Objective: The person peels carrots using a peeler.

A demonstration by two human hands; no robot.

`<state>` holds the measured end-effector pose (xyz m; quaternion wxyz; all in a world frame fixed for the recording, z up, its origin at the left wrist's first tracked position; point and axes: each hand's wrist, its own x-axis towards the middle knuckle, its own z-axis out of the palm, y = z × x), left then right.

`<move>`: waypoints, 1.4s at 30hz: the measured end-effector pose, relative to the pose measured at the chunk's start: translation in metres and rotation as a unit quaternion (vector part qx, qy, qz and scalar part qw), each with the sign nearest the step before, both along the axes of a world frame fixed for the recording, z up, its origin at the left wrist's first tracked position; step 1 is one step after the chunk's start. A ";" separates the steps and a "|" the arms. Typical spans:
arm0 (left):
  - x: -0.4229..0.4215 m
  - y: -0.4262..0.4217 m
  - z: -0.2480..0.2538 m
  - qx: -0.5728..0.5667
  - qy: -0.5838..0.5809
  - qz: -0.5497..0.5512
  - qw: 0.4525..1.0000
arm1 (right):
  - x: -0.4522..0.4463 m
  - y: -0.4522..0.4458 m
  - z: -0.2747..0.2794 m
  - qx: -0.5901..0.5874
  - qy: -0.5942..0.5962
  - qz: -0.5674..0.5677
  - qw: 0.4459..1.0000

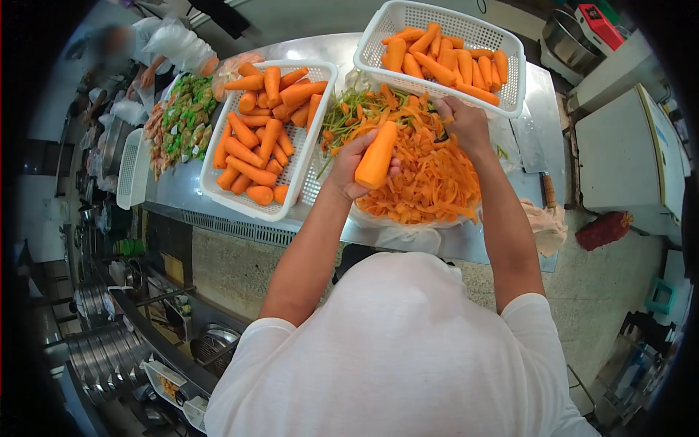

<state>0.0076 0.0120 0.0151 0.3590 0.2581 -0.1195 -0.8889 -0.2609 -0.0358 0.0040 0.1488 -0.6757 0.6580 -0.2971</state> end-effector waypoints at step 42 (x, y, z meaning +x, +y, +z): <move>-0.017 0.015 0.028 -0.240 -0.316 -0.136 0.908 | 0.039 0.008 0.030 -0.183 0.063 0.158 0.968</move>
